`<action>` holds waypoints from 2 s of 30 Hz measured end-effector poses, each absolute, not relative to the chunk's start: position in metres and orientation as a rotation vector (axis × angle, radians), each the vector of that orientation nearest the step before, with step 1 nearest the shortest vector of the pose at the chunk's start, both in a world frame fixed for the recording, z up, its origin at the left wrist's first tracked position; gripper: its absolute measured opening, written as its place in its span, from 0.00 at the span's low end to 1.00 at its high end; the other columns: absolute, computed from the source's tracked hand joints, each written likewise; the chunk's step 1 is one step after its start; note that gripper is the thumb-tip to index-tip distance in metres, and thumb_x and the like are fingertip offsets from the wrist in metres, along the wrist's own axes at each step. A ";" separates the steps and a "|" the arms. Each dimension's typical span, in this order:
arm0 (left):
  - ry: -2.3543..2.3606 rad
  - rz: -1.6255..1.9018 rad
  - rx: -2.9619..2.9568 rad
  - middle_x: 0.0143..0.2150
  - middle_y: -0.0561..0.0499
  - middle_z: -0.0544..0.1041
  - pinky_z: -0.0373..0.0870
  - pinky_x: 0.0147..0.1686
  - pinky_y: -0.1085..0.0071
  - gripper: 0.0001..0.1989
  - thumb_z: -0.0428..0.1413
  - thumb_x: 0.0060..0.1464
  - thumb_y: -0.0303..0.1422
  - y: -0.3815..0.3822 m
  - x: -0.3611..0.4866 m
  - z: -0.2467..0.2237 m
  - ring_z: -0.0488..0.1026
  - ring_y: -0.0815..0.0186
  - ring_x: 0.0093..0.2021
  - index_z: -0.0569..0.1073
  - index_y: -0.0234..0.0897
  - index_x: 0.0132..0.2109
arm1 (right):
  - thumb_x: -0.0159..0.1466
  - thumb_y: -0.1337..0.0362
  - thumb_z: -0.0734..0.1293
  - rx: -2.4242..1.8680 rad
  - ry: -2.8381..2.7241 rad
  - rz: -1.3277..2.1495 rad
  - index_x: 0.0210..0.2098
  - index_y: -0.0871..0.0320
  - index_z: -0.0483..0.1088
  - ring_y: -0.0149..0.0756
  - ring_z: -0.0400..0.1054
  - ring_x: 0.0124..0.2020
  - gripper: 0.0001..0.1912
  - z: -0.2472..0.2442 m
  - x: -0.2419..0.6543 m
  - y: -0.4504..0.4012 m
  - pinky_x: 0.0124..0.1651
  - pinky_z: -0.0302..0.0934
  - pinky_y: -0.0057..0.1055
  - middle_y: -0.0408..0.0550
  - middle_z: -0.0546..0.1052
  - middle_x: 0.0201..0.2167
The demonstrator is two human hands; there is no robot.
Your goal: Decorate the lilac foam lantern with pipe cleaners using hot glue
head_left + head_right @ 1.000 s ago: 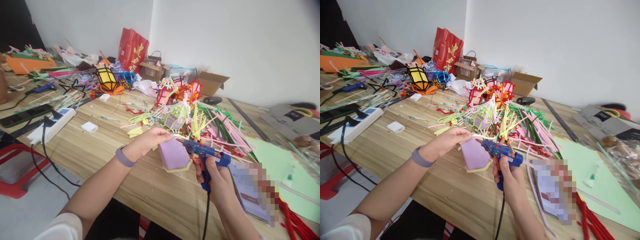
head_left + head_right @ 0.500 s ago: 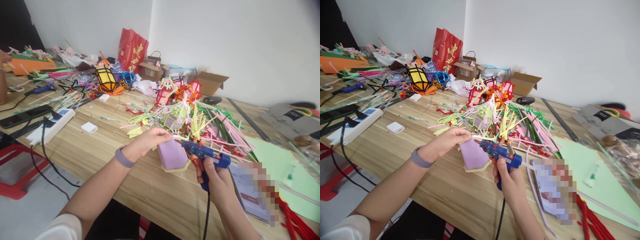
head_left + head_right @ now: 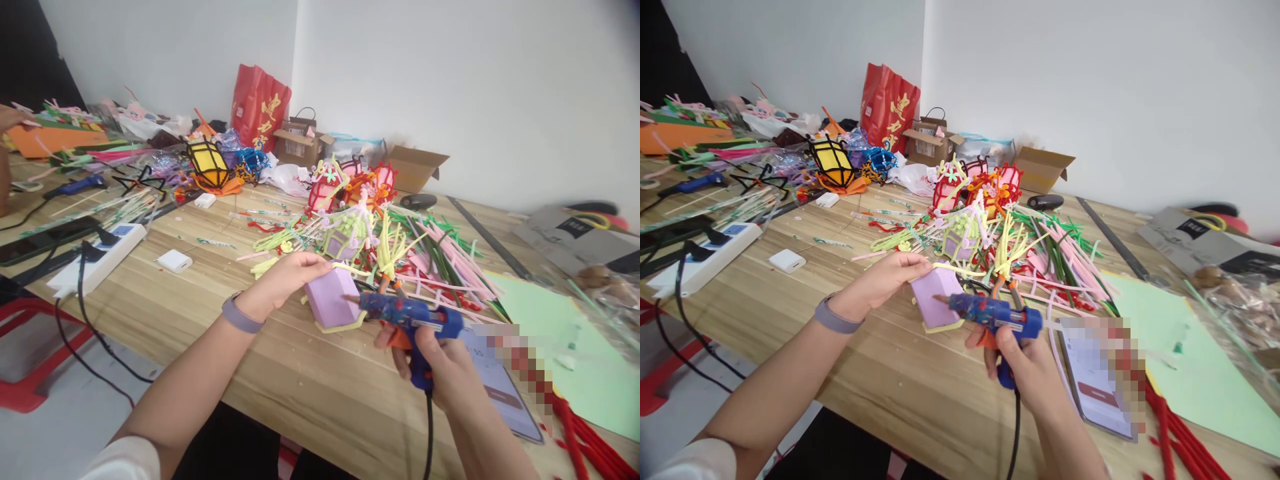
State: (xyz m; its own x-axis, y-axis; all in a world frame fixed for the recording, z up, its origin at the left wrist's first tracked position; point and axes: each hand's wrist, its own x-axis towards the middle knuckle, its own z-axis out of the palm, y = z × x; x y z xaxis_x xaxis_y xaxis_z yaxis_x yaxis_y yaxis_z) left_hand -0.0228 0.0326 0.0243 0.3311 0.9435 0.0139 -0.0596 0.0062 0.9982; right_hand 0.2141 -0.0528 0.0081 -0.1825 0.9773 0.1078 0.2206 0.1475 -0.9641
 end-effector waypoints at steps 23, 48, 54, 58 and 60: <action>1.019 1.008 1.452 0.28 0.53 0.73 0.58 0.32 0.71 0.17 0.59 0.48 0.45 0.034 -0.025 0.026 0.66 0.67 0.31 0.76 0.33 0.31 | 0.65 0.55 0.63 -1.604 -2.264 0.127 0.25 0.55 0.72 0.34 0.66 0.20 0.16 0.031 0.194 -0.027 0.22 0.52 0.27 0.45 0.75 0.21; 0.936 0.821 1.460 0.36 0.50 0.78 0.67 0.36 0.71 0.17 0.65 0.39 0.32 0.035 -0.027 0.025 0.72 0.65 0.36 0.76 0.33 0.39 | 0.70 0.65 0.57 -0.994 -2.297 -0.472 0.36 0.58 0.71 0.39 0.71 0.33 0.12 0.035 0.180 0.021 0.37 0.61 0.33 0.51 0.79 0.33; 0.910 0.818 1.506 0.37 0.51 0.78 0.67 0.38 0.70 0.15 0.65 0.40 0.32 0.037 -0.026 0.024 0.72 0.65 0.37 0.76 0.33 0.39 | 0.69 0.68 0.57 -1.027 -2.378 -0.362 0.39 0.58 0.70 0.35 0.73 0.31 0.11 0.035 0.185 0.020 0.31 0.63 0.27 0.51 0.77 0.35; 0.903 0.834 1.541 0.35 0.52 0.77 0.66 0.38 0.71 0.13 0.64 0.41 0.32 0.038 -0.026 0.022 0.72 0.65 0.36 0.76 0.34 0.37 | 0.69 0.69 0.58 -0.975 -2.404 -0.318 0.43 0.56 0.71 0.35 0.74 0.36 0.11 0.038 0.186 0.018 0.36 0.66 0.27 0.52 0.78 0.40; 0.903 0.830 1.561 0.36 0.51 0.78 0.66 0.37 0.71 0.14 0.65 0.41 0.34 0.038 -0.026 0.021 0.72 0.65 0.36 0.77 0.34 0.38 | 0.68 0.69 0.59 -0.980 -2.402 -0.327 0.43 0.56 0.72 0.35 0.74 0.37 0.11 0.038 0.186 0.017 0.37 0.67 0.28 0.52 0.78 0.41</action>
